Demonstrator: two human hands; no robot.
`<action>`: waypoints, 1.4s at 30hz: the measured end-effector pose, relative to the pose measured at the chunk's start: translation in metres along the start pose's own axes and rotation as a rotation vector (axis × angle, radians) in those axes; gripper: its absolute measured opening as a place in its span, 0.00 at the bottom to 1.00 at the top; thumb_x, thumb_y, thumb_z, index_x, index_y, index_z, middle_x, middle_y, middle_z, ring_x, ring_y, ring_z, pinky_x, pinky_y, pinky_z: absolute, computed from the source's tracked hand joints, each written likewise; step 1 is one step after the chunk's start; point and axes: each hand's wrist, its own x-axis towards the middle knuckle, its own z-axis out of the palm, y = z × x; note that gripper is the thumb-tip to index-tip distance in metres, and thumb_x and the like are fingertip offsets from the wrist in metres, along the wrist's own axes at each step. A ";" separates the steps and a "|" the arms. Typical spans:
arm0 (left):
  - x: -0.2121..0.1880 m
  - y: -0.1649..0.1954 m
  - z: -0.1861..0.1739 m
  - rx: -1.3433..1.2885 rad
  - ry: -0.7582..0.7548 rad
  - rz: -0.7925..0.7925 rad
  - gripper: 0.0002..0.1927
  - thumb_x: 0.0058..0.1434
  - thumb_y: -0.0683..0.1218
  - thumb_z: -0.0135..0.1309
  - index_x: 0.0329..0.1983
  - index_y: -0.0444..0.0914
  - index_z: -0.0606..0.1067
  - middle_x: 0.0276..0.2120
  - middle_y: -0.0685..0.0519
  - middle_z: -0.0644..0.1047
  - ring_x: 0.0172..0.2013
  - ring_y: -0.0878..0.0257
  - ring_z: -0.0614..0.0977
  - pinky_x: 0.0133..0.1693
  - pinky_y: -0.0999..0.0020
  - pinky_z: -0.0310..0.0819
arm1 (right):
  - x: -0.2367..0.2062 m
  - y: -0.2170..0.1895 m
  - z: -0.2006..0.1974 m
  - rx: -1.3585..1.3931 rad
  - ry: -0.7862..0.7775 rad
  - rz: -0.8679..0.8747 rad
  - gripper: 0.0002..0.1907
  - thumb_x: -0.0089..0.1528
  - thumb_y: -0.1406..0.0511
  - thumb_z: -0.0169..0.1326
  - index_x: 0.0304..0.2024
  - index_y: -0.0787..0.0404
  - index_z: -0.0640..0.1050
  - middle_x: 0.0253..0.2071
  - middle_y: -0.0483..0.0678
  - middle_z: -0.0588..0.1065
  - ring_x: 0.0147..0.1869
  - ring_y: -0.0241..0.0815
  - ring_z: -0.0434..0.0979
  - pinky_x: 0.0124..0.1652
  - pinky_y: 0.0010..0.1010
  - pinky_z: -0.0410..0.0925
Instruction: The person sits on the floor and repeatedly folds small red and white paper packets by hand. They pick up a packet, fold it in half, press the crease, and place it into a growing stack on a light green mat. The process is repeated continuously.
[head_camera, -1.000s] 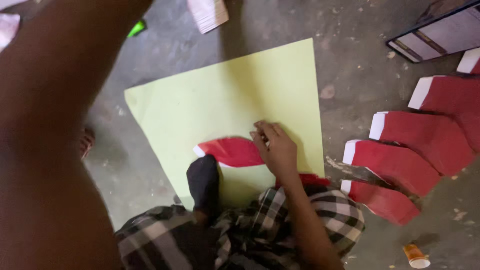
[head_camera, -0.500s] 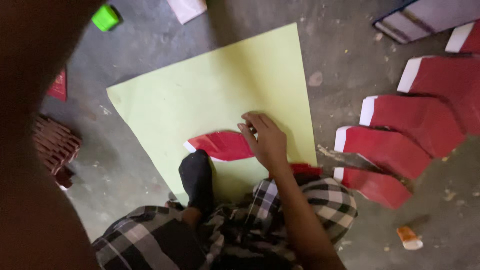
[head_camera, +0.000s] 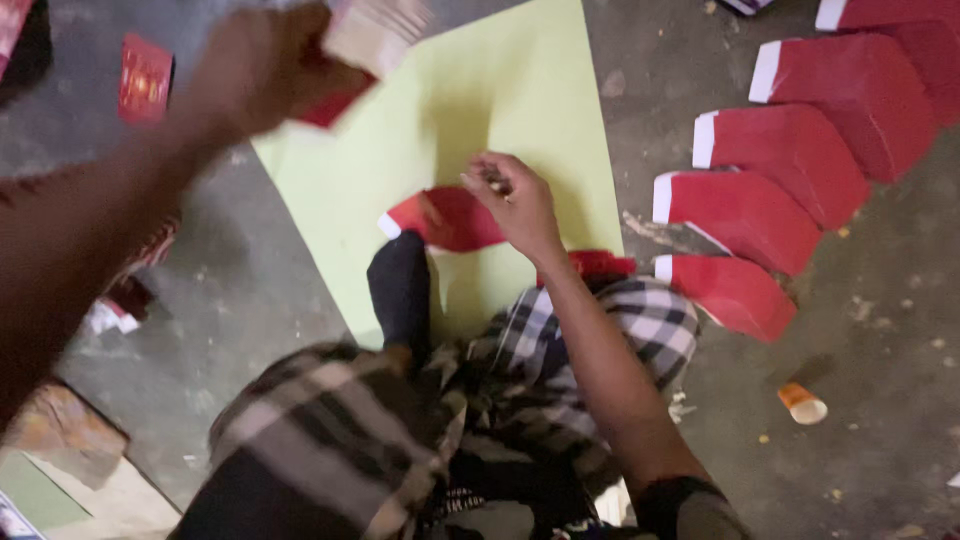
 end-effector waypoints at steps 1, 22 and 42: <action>-0.029 0.013 0.014 -0.156 -0.007 -0.083 0.23 0.64 0.58 0.65 0.48 0.34 0.79 0.39 0.45 0.83 0.37 0.53 0.84 0.41 0.55 0.80 | -0.010 -0.007 0.007 0.121 -0.067 -0.027 0.22 0.66 0.61 0.59 0.61 0.60 0.73 0.54 0.49 0.78 0.51 0.36 0.80 0.46 0.30 0.73; -0.194 0.012 0.178 -0.363 0.482 -0.283 0.15 0.68 0.46 0.56 0.54 0.36 0.73 0.42 0.46 0.75 0.44 0.50 0.79 0.41 0.56 0.74 | -0.057 -0.008 0.140 -0.526 0.109 -0.126 0.32 0.72 0.63 0.57 0.70 0.74 0.61 0.73 0.70 0.57 0.78 0.64 0.52 0.72 0.52 0.49; -0.175 0.072 0.171 -1.694 0.302 -0.611 0.18 0.68 0.47 0.59 0.55 0.31 0.77 0.42 0.53 0.83 0.40 0.71 0.82 0.44 0.72 0.78 | -0.066 -0.026 0.112 -0.017 -0.039 0.014 0.16 0.75 0.60 0.51 0.52 0.67 0.79 0.43 0.44 0.70 0.46 0.34 0.70 0.46 0.29 0.67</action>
